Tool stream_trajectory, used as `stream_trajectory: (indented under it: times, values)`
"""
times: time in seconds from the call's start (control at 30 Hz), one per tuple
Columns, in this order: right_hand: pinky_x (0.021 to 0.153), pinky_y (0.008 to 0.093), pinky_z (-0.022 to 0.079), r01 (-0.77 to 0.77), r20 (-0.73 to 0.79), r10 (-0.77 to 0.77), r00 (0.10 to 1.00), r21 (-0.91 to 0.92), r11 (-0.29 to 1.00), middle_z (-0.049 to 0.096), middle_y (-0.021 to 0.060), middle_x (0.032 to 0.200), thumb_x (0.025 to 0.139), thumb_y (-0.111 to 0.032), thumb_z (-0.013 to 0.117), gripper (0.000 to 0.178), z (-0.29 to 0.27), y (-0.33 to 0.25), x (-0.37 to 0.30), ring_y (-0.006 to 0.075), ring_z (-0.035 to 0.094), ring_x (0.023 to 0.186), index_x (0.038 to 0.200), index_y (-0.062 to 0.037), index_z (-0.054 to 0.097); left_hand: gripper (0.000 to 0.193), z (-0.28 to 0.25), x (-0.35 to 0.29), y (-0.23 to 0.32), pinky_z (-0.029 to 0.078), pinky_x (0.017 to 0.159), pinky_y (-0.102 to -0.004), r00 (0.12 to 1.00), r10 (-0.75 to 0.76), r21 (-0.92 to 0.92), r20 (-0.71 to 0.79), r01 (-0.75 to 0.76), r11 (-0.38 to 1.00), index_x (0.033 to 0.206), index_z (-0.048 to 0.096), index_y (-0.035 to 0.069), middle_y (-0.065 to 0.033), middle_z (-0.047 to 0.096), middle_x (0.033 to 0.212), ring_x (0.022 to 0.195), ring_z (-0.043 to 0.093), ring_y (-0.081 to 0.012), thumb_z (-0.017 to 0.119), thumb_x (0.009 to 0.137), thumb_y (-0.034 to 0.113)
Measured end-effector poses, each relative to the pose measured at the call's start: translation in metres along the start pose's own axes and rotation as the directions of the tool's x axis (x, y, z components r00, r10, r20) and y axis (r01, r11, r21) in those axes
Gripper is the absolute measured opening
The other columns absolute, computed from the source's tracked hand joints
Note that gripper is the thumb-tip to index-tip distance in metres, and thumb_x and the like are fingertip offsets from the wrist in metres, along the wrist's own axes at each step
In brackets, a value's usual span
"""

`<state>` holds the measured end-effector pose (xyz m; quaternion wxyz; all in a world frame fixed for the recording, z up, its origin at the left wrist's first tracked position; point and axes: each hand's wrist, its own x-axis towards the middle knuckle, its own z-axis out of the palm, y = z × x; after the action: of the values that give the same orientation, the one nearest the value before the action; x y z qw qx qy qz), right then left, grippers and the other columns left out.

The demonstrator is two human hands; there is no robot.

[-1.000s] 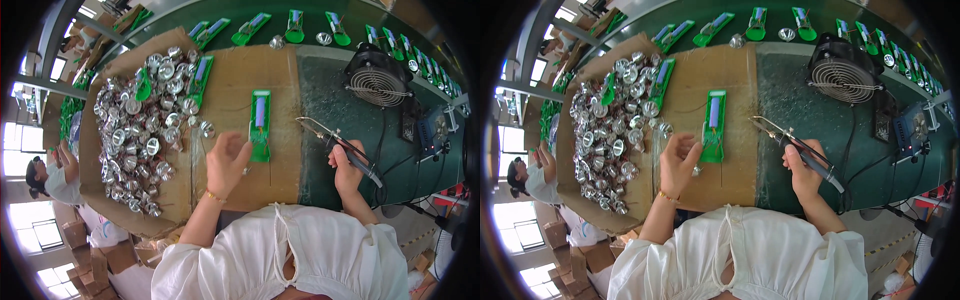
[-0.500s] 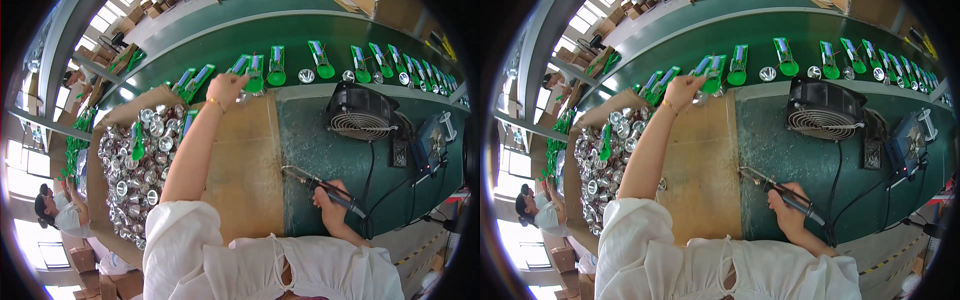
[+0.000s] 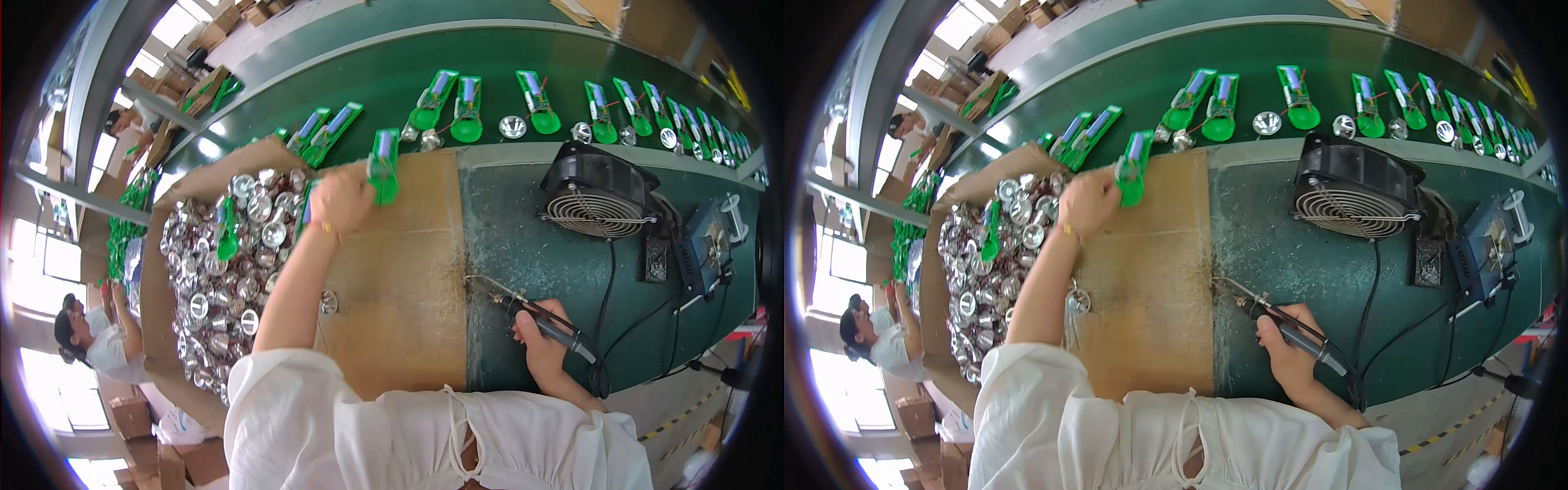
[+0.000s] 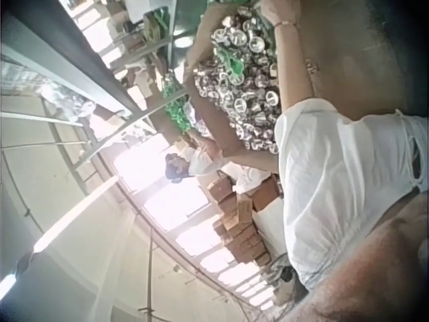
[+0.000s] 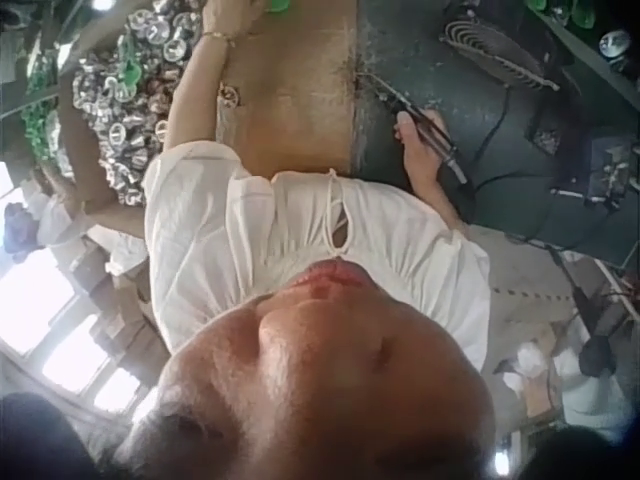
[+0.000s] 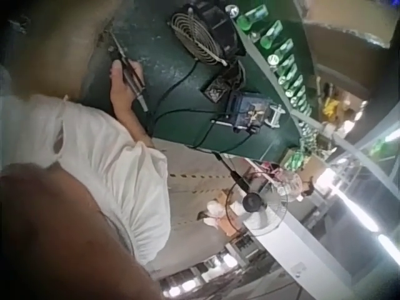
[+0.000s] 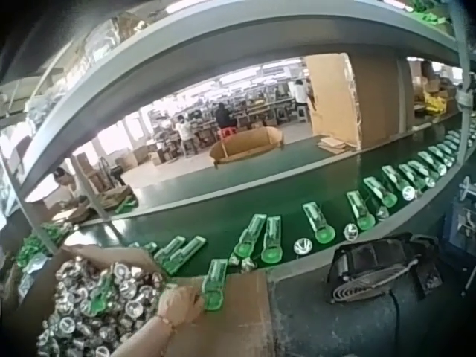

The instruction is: Soldering electrical components onto small circuit boards as part of a light fixture assembly line.

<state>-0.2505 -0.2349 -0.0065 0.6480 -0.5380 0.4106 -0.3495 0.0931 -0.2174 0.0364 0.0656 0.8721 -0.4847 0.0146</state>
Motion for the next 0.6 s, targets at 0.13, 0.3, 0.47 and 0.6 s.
stream_trajectory:
  times: [0.13,0.3,0.47,0.6]
  values:
    - [0.048,0.0198,0.042,0.045,-0.02,-0.045,0.999,-0.012,0.999,0.058,0.007,0.065,0.08,-0.01,0.062,0.017,-0.001,0.004,-0.002,0.0083,0.053,0.052,0.087,0.0005,0.052,0.019,-0.004,-0.119,0.037,0.046,0.054,-0.0428,1.0,0.006,-0.061,-0.016,-0.007,0.998,0.065,0.057,0.007,-0.0156,0.059,0.064,0.061,0.059,-0.032,0.055,0.073,0.024]
    - [0.048,0.0193,0.041,0.123,0.02,-0.123,0.992,-0.018,0.992,0.056,0.0064,0.064,0.081,-0.009,0.061,0.016,0.004,0.004,-0.002,0.0076,0.05,0.051,0.088,0.0012,0.052,0.02,0.001,-0.209,0.053,0.043,0.044,-0.0357,0.989,-0.041,-0.308,-0.139,-0.004,0.952,0.055,0.054,0.007,-0.0104,0.055,0.054,0.047,0.055,-0.0271,0.061,0.071,0.017]
    - [0.047,0.0187,0.04,0.165,-0.004,-0.166,0.986,-0.03,0.986,0.056,0.0061,0.064,0.081,-0.009,0.06,0.014,0.005,0.008,-0.005,0.0075,0.05,0.051,0.087,0.0017,0.053,0.006,-0.02,-0.227,-0.003,0.044,0.043,-0.0329,0.842,-0.303,-0.333,-0.446,0.158,0.93,0.073,0.06,0.008,-0.0065,0.055,0.057,0.048,0.054,-0.0241,0.063,0.075,0.013]
    - [0.047,0.0188,0.041,0.199,-0.009,-0.2,0.98,-0.034,0.979,0.056,0.0063,0.064,0.082,-0.009,0.06,0.015,0.005,0.005,-0.013,0.0075,0.05,0.051,0.087,0.0019,0.053,0.036,-0.027,-0.227,-0.037,0.046,0.064,-0.0361,0.947,-0.124,0.087,-0.296,0.156,0.984,0.104,0.055,0.012,-0.0056,0.053,0.083,0.078,0.054,-0.0238,0.055,0.069,0.002]
